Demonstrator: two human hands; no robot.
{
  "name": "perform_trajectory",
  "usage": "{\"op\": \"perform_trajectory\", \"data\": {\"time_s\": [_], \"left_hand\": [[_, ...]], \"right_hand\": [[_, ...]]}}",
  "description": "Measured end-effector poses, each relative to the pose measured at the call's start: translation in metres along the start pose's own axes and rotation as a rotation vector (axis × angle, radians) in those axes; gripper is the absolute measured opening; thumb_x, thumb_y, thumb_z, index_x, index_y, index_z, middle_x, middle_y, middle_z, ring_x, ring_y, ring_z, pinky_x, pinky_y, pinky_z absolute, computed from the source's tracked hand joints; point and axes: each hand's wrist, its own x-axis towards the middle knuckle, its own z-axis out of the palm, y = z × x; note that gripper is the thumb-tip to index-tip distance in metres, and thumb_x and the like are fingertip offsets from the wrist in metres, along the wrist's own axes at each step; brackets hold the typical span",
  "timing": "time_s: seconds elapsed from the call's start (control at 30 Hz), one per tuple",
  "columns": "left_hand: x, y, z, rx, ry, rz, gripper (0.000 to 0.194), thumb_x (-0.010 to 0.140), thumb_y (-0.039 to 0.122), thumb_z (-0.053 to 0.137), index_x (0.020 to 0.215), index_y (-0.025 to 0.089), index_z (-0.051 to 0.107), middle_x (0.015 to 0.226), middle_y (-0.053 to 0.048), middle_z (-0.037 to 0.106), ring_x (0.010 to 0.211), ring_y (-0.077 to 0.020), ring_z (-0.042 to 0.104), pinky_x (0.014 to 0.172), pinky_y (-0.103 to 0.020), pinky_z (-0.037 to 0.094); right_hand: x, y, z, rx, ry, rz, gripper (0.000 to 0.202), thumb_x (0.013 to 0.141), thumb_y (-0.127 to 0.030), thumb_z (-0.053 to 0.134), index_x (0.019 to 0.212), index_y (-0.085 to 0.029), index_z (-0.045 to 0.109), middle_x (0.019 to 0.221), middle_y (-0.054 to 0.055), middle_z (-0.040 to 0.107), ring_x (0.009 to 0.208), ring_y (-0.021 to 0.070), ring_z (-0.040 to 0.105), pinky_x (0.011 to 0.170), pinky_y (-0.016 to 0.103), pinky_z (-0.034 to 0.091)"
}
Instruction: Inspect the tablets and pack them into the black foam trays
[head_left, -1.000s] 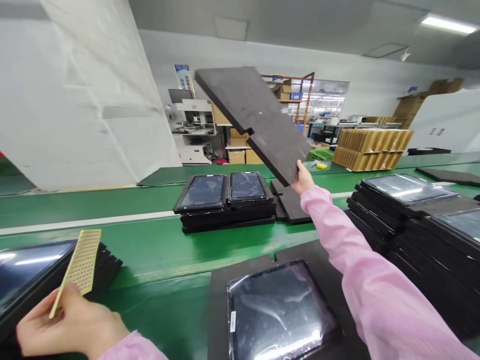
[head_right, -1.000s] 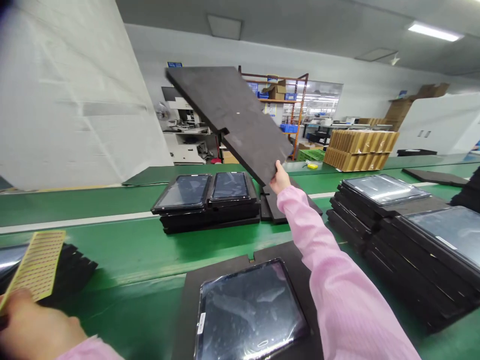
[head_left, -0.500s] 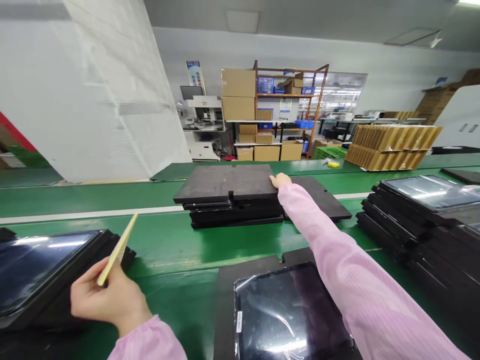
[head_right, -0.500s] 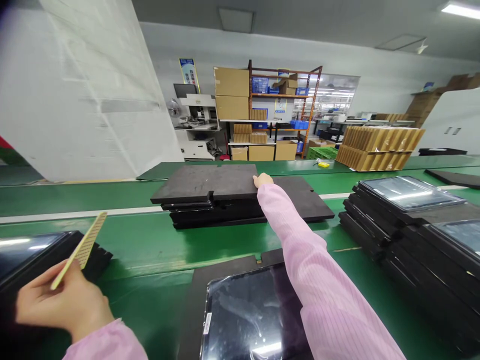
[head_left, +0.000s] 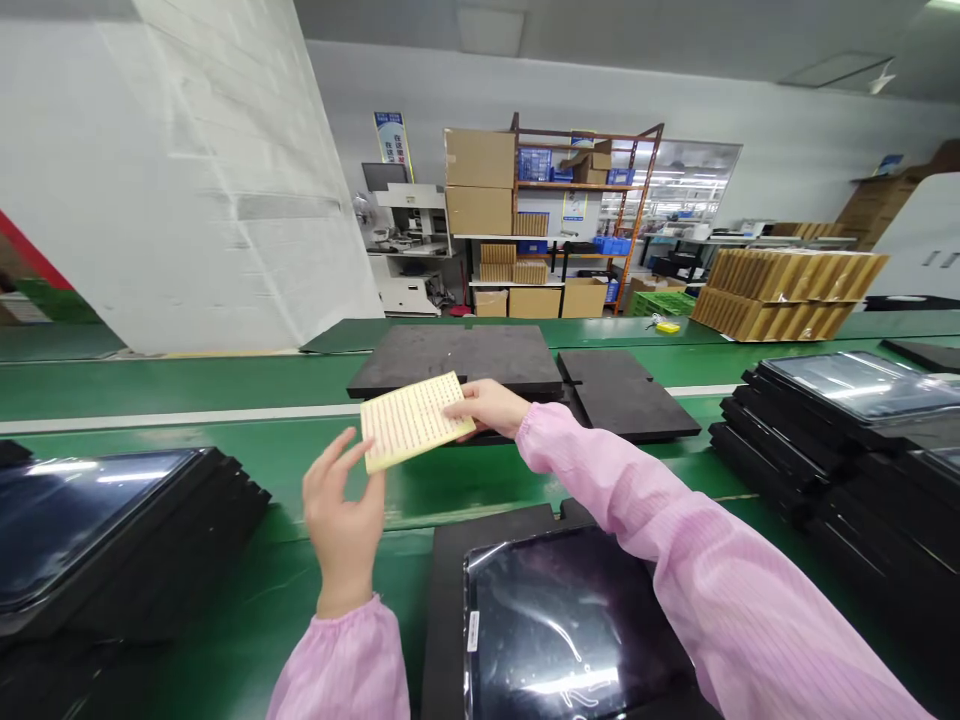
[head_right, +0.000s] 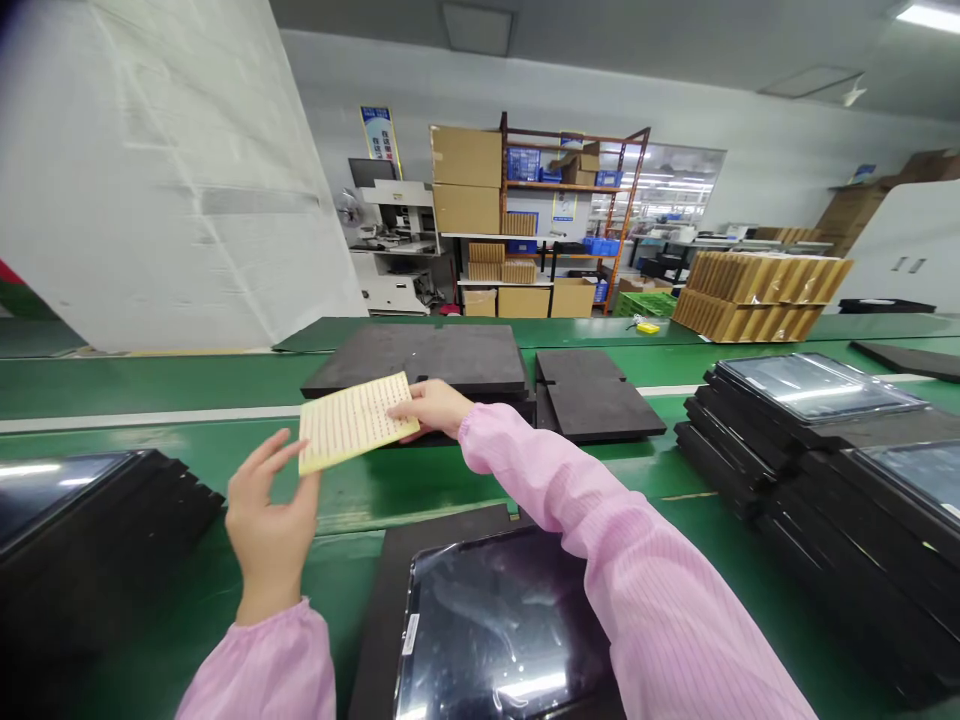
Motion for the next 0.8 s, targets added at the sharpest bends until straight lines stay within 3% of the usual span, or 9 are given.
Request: {"op": "perform_trajectory", "data": {"time_s": [0.1,0.2,0.3,0.37,0.5,0.63,0.7,0.8], "left_hand": [[0.003,0.003,-0.004,0.019,0.071,-0.186,0.05,0.085,0.047,0.058,0.122,0.014,0.065,0.127,-0.02,0.068,0.119,-0.0338,0.065,0.1,-0.051,0.054],[0.008,0.003,-0.01,0.002,0.1,-0.284,0.059,0.079,0.047,0.06,0.126,0.011,0.062,0.125,-0.022,0.069,0.117,-0.0356,0.066,0.098,-0.053,0.055],[0.01,0.005,-0.014,-0.016,0.123,-0.316,0.061,0.075,0.047,0.063,0.125,0.011,0.064,0.125,-0.021,0.07,0.118,-0.0342,0.066,0.097,-0.05,0.056],[0.011,0.007,-0.015,-0.02,0.117,-0.336,0.062,0.074,0.047,0.063,0.124,0.011,0.066,0.125,-0.021,0.071,0.118,-0.0337,0.067,0.096,-0.049,0.057],[0.01,0.01,-0.014,-0.019,0.049,-0.4,0.059,0.073,0.047,0.062,0.12,0.012,0.069,0.125,-0.021,0.071,0.116,-0.0333,0.068,0.095,-0.048,0.058],[0.01,0.019,-0.011,-0.049,-0.081,-0.459,0.053,0.073,0.045,0.058,0.114,0.013,0.07,0.123,-0.019,0.073,0.115,-0.0323,0.068,0.096,-0.048,0.058],[0.009,0.028,-0.007,-0.07,-0.239,-0.477,0.052,0.073,0.045,0.057,0.113,0.015,0.069,0.122,-0.017,0.073,0.113,-0.0313,0.069,0.097,-0.047,0.058],[-0.006,0.041,-0.002,-0.024,-0.617,-0.498,0.063,0.072,0.054,0.053,0.121,0.016,0.068,0.126,-0.018,0.071,0.109,-0.0334,0.071,0.096,-0.05,0.058]], "right_hand": [[0.027,-0.02,-0.012,0.01,0.092,-0.065,0.025,0.096,-0.032,0.069,0.113,-0.015,0.068,0.1,0.006,0.074,0.083,0.0175,0.072,0.073,0.033,0.064],[0.05,-0.034,-0.019,-0.005,0.14,-0.089,0.03,0.1,-0.035,0.064,0.123,-0.017,0.063,0.119,0.008,0.068,0.095,0.0205,0.071,0.08,0.039,0.062],[0.053,-0.033,-0.021,-0.055,0.12,-0.078,0.03,0.099,-0.035,0.065,0.123,-0.017,0.063,0.117,0.007,0.068,0.094,0.02,0.07,0.079,0.038,0.062],[0.041,-0.025,-0.023,-0.115,0.091,-0.053,0.026,0.099,-0.035,0.065,0.116,-0.015,0.065,0.107,0.006,0.071,0.084,0.017,0.071,0.072,0.034,0.063],[-0.022,-0.002,-0.046,-0.279,0.06,0.031,0.023,0.09,-0.036,0.075,0.085,-0.014,0.072,0.07,0.002,0.074,0.057,0.0131,0.069,0.057,0.025,0.06],[-0.127,0.032,-0.089,-0.491,0.137,0.147,0.026,0.078,-0.032,0.082,0.06,-0.019,0.068,0.051,-0.002,0.067,0.044,0.0132,0.062,0.05,0.023,0.053],[-0.182,0.054,-0.111,-0.615,0.257,0.205,0.029,0.072,-0.028,0.083,0.052,-0.022,0.064,0.048,-0.001,0.064,0.048,0.0162,0.063,0.057,0.027,0.053],[-0.253,0.094,-0.133,-0.774,0.507,0.299,0.023,0.073,-0.03,0.078,0.055,-0.025,0.064,0.059,0.004,0.069,0.066,0.0259,0.07,0.069,0.034,0.055]]}}
